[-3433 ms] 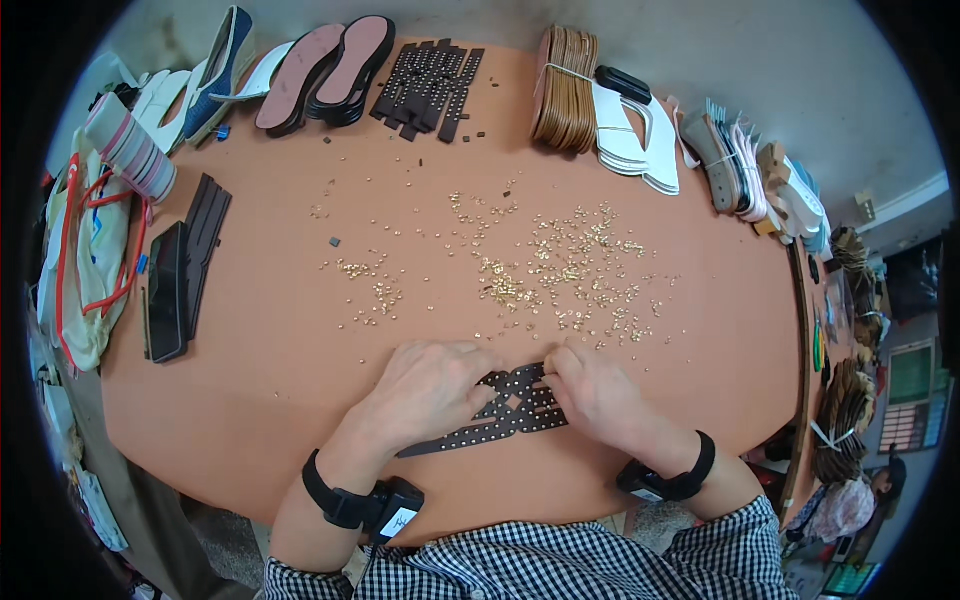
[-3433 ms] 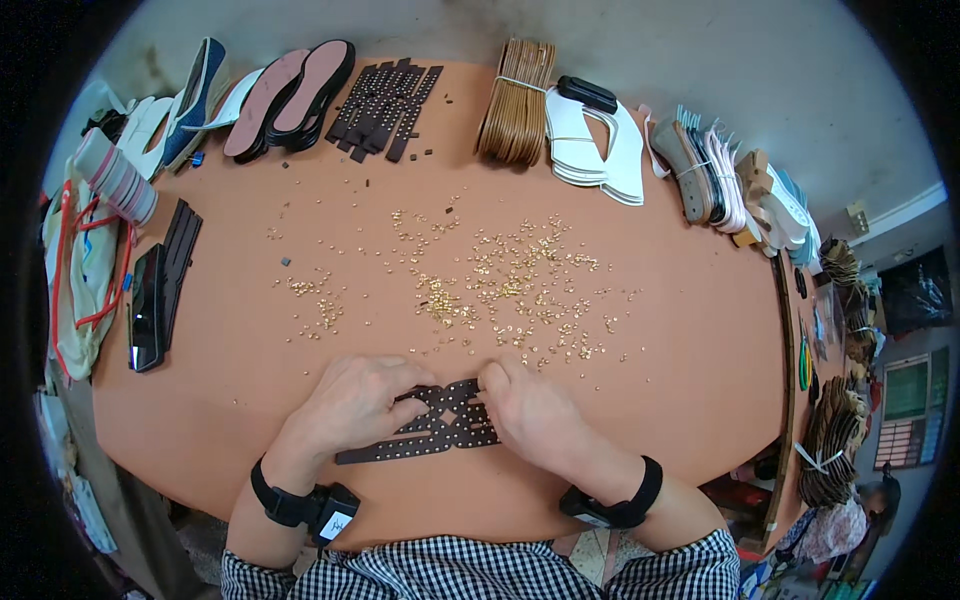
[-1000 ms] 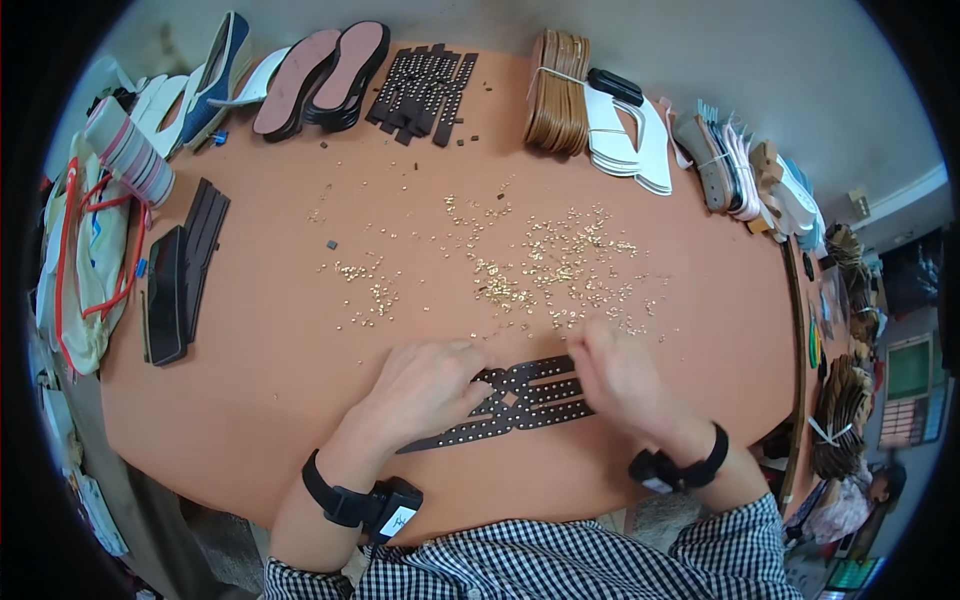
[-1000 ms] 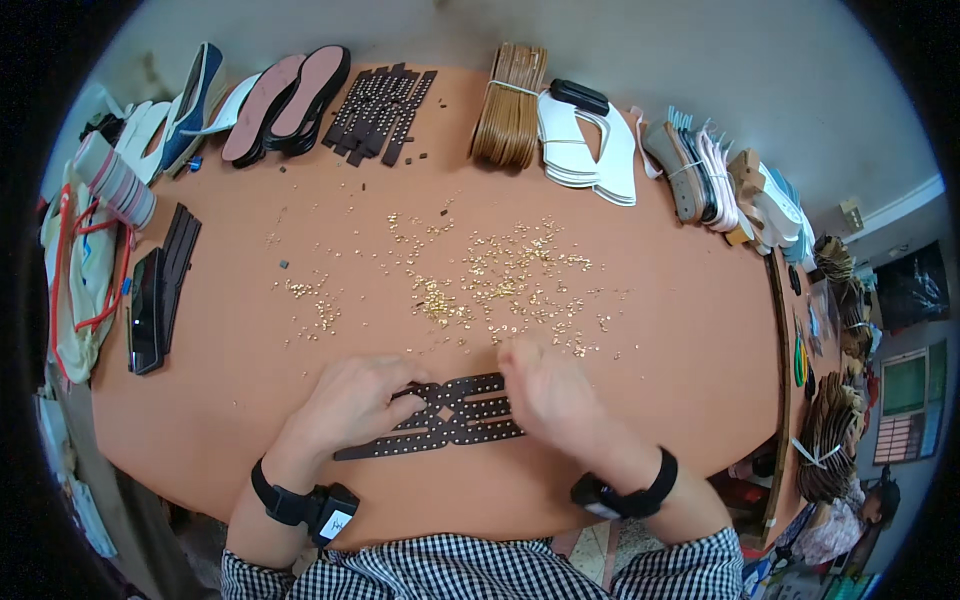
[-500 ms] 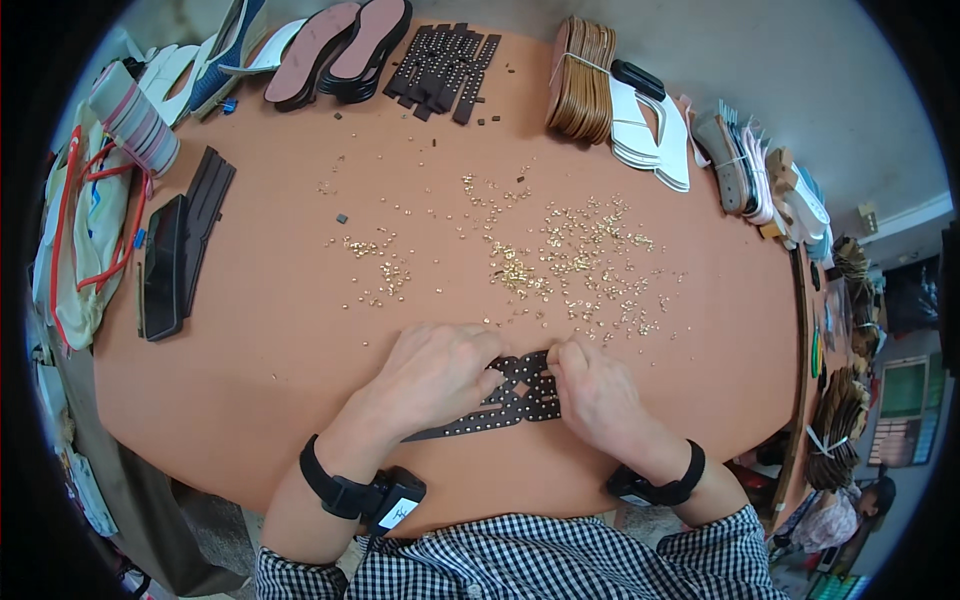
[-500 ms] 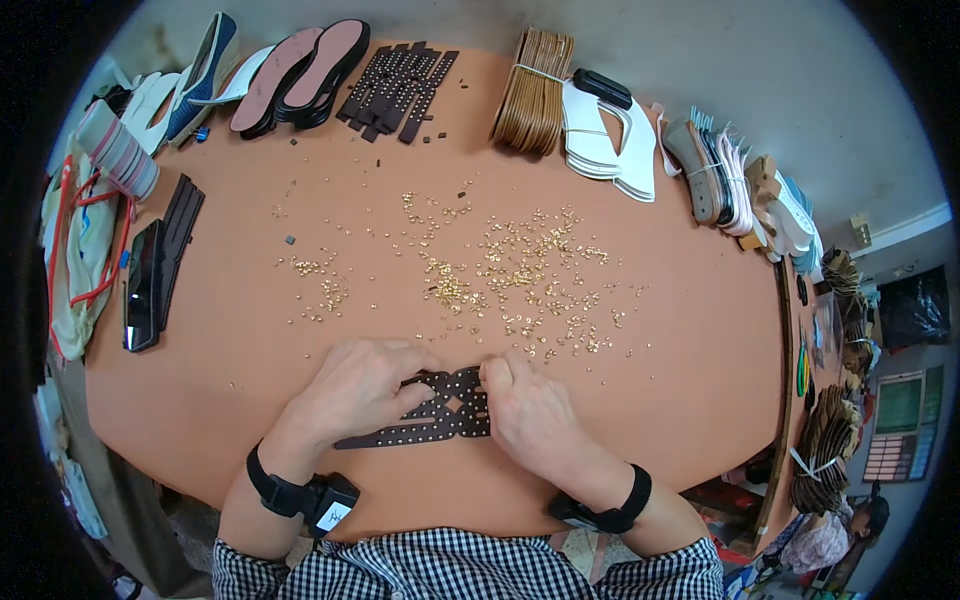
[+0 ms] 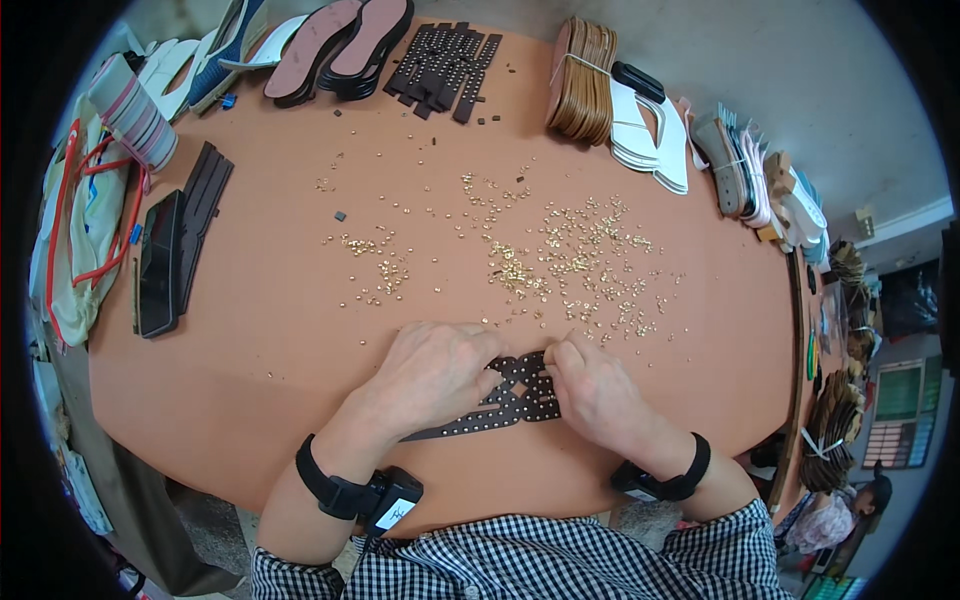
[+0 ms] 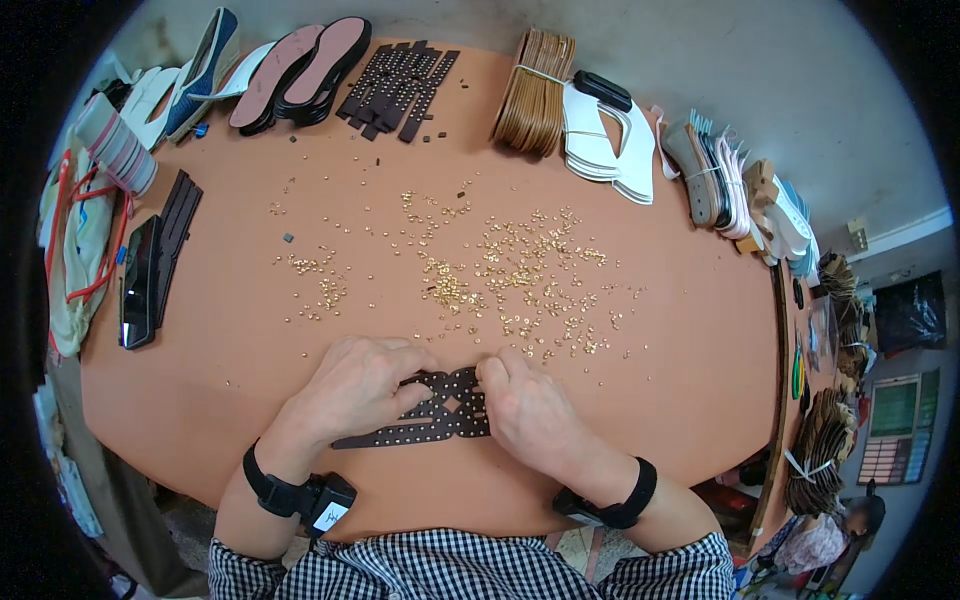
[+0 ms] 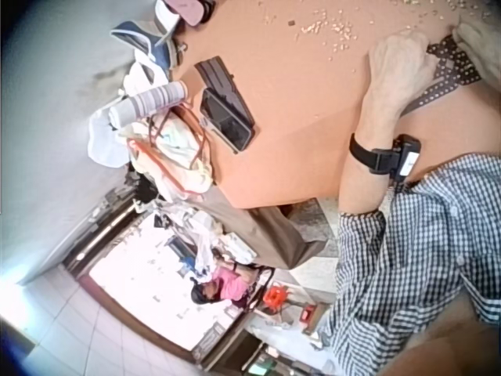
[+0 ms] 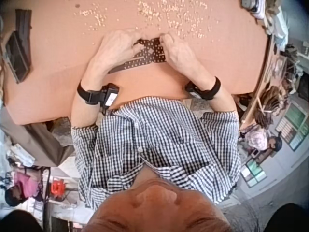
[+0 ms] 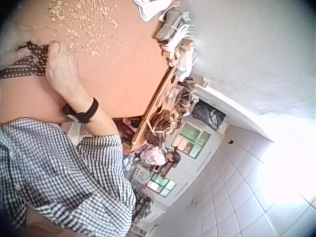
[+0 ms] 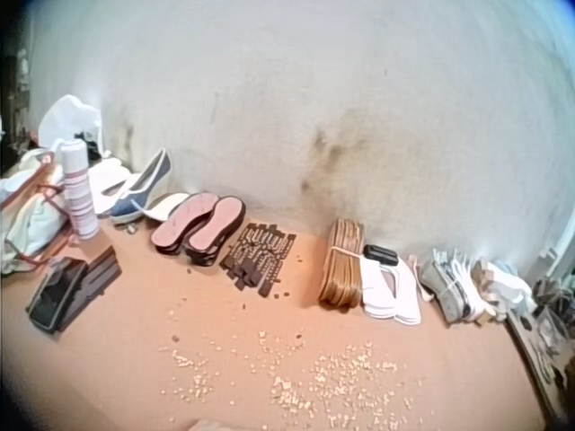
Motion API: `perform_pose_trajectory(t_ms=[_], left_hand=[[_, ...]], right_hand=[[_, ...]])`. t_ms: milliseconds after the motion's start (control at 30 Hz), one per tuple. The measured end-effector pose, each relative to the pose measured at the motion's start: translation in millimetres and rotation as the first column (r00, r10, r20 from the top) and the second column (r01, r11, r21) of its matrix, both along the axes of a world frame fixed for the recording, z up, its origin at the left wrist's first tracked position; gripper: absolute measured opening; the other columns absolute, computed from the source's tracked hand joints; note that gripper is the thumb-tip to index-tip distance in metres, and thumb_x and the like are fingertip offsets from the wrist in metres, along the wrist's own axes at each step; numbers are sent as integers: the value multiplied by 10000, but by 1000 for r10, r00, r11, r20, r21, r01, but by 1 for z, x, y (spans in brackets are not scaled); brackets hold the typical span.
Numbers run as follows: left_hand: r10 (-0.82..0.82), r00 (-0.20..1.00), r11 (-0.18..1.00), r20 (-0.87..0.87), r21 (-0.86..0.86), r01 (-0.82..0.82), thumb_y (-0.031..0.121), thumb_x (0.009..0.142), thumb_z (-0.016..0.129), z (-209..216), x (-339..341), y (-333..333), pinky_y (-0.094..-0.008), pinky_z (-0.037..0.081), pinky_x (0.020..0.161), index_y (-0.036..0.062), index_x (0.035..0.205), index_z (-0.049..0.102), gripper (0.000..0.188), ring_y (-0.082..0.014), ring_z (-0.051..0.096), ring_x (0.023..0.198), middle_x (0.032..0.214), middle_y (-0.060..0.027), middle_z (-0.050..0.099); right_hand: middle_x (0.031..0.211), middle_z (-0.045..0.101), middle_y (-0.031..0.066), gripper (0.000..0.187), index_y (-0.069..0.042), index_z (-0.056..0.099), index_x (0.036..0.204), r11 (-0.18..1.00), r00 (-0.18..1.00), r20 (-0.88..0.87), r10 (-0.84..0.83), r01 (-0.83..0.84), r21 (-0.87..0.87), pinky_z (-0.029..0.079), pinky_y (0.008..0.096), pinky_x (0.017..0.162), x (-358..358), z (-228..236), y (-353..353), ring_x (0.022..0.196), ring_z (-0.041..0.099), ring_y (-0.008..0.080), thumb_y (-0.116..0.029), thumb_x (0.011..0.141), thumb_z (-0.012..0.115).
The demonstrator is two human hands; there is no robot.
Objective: Manually assembling and preparing decorative shoe straps by inserting small gold studs into pre-punched holes.
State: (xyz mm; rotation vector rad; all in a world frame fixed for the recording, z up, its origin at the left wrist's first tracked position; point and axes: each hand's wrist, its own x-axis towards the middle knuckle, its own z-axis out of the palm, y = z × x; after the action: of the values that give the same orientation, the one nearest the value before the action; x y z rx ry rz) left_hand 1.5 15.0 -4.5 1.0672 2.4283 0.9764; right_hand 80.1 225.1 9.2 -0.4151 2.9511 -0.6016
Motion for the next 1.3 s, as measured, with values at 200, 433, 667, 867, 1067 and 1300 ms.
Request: perform_pose_trajectory(t_ms=[200, 433, 667, 867, 1067, 1300], left_hand=[[5, 1000, 1000, -2, 20, -5, 168, 754, 656, 1, 1, 0, -385, 521, 685, 83, 982, 684, 245, -284, 655, 787, 878, -86, 685], [3, 1000, 1000, 0, 28, -3, 154, 753, 642, 1, 1, 0, -387, 518, 682, 88, 997, 683, 257, -287, 653, 785, 869, -89, 681], [2, 1000, 1000, -7, -3, -2, 151, 756, 639, 1, 0, 0, -387, 517, 692, 89, 997, 684, 253, -279, 655, 799, 875, -85, 681], [4, 1000, 1000, -9, 10, -4, 152, 754, 645, 1, 1, 0, -380, 521, 697, 83, 981, 684, 240, -275, 658, 806, 885, -81, 683], [-2, 1000, 1000, -5, -4, 2, 159, 754, 650, 1, 0, 0, -381, 519, 692, 92, 992, 684, 249, -274, 656, 805, 883, -77, 682], [4, 1000, 1000, -23, 19, -4, 164, 756, 648, -1, 1, 0, -384, 516, 679, 108, 1001, 681, 253, -271, 654, 789, 862, -79, 680]], right_hand=[[915, 543, 183, 151, 4, 509, 979, 999, 1000, 29, -8, 9, -42, 515, 453, 654, -3, 5, 1, 751, 609, 378, 13, 828, 523], [895, 543, 178, 141, -4, 509, 973, 999, 999, -14, -36, 35, -8, 518, 448, 656, 2, 1, -4, 750, 610, 364, -6, 836, 542], [892, 544, 170, 126, -6, 505, 960, 1000, 999, -39, -22, 22, -20, 523, 442, 642, 1, 1, -3, 735, 614, 357, -16, 842, 549], [885, 537, 167, 126, -13, 502, 944, 999, 1000, 9, -29, 29, 36, 519, 431, 634, 2, -1, -4, 734, 610, 349, -21, 836, 567], [893, 538, 175, 167, -1, 517, 971, 995, 999, 26, 28, -25, -97, 506, 440, 676, 0, 2, 6, 757, 598, 364, 5, 815, 577], [875, 562, 161, 130, 3, 530, 937, 991, 1000, 15, -4, 6, -137, 501, 412, 650, -1, 7, 4, 748, 597, 357, -18, 836, 610]])
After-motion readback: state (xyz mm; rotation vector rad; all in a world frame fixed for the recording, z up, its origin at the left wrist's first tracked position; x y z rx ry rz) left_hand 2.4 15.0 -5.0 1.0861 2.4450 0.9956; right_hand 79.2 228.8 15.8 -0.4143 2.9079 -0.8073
